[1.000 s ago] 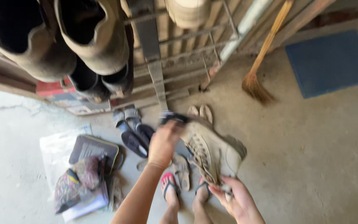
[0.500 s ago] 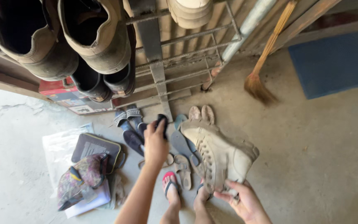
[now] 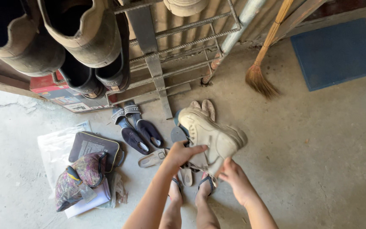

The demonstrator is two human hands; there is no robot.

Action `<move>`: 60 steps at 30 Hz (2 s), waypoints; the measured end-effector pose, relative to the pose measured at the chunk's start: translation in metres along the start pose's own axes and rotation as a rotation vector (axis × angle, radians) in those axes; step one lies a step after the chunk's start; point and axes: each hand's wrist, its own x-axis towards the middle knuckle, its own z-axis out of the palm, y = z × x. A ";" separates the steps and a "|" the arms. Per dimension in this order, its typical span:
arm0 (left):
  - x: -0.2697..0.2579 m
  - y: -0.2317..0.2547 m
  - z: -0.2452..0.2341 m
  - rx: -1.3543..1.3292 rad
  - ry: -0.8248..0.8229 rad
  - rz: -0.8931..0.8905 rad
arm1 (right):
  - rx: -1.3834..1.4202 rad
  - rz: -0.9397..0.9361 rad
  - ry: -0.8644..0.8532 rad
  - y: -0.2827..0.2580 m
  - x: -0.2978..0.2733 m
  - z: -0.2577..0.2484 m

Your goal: The person uses a small black cloth to wipe the exterior of several pairs of shoes and boots on a metal rack and on the floor. They handle each item one at a time, wiping surfaces and then placing them back on the rack or floor.

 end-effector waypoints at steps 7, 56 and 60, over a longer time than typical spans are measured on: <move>0.018 0.010 -0.033 0.149 -0.052 0.094 | -0.141 -0.270 0.326 -0.047 0.000 -0.021; 0.044 0.008 0.001 1.056 0.529 0.906 | 0.564 -0.024 0.191 -0.054 0.064 -0.031; 0.030 0.009 0.007 0.831 0.665 1.274 | 0.775 0.134 0.140 -0.067 0.053 -0.017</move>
